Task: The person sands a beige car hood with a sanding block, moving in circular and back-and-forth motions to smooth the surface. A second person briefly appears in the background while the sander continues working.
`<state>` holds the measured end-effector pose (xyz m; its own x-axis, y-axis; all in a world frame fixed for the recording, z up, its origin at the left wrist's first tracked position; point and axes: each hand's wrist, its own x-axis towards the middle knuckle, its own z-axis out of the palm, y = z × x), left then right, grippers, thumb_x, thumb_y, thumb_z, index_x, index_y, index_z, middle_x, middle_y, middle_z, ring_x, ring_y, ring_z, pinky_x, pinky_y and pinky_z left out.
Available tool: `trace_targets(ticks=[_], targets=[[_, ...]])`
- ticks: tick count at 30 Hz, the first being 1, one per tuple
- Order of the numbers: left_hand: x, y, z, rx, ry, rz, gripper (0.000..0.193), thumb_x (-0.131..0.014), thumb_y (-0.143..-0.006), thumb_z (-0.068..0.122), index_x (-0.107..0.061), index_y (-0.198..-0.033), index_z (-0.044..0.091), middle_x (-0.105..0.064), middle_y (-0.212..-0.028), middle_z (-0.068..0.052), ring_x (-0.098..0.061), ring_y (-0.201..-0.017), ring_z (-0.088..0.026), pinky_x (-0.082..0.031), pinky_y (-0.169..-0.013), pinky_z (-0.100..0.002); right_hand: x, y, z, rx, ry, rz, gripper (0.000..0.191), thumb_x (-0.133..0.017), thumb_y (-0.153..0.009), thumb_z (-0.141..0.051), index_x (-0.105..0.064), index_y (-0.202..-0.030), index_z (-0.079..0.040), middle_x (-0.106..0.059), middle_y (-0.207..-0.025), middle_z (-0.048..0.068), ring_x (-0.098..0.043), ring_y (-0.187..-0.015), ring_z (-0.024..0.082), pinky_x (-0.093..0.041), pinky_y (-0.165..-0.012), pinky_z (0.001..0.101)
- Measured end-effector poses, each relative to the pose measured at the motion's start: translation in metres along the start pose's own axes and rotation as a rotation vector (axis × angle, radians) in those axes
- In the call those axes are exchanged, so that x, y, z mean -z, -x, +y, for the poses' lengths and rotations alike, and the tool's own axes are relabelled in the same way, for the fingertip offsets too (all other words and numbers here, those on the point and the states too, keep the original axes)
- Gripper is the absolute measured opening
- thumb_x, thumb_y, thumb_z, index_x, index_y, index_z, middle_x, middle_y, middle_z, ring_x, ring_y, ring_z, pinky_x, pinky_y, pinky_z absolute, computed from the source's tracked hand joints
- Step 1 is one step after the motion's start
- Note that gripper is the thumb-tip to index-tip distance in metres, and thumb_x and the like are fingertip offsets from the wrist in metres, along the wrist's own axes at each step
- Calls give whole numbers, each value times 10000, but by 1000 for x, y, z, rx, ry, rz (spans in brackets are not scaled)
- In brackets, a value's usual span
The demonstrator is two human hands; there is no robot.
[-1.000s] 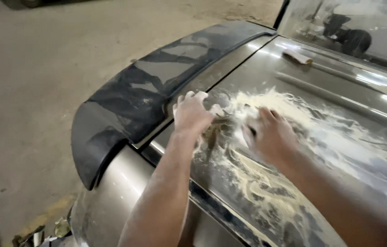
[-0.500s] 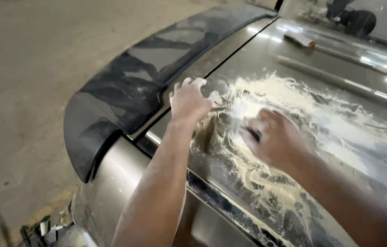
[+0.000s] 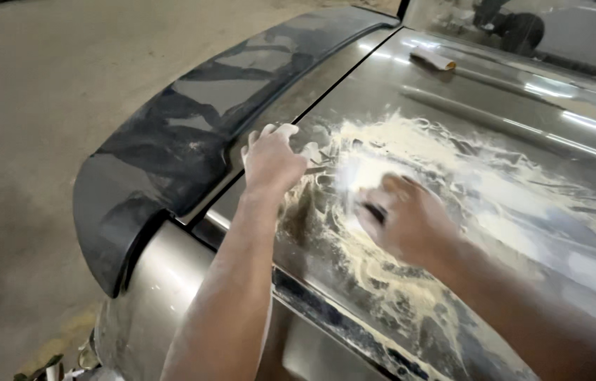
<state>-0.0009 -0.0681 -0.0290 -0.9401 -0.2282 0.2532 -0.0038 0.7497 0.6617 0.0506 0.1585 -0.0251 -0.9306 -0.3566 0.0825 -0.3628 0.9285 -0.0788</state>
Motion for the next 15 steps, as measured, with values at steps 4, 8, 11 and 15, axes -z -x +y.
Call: trace_targets(ticks=[4,8,11,15], targets=[[-1,-2,2,16,-30,-41,523,-740,-856,422,-658,-1318,191,-610,-1357,-48,-486,-1327,-278,-339,-1131,-498,0,-21,9,21,56,39,366,-539,-998,-432,-769,-1078,-159,-670,-1004,87,-667,-834,245,-630,-731,394],[5,2,8,-12,-11,-12,523,-748,-859,426,-663,-1313,182,-600,-1361,-63,-471,-1337,-285,-332,-1136,-488,21,-62,2,24,-1,241,327,-594,-990,-388,-777,-1046,-124,-657,-978,102,-634,-801,235,-598,-726,408],[6,1,9,-20,-1,-10,527,-747,-861,431,-661,-1315,177,-607,-1375,-44,-477,-1331,-284,-324,-1150,-487,24,-41,-10,-161,-103,-20,398,-532,-1052,-426,-767,-1055,-104,-669,-976,98,-681,-787,242,-633,-683,394],[-1,-1,7,-16,-4,-27,525,-746,-852,440,-660,-1307,192,-605,-1367,-43,-450,-1359,-279,-322,-1140,-490,14,-6,-16,-123,-15,-134,349,-539,-1010,-438,-755,-1128,-191,-666,-1035,35,-711,-814,213,-645,-704,369]])
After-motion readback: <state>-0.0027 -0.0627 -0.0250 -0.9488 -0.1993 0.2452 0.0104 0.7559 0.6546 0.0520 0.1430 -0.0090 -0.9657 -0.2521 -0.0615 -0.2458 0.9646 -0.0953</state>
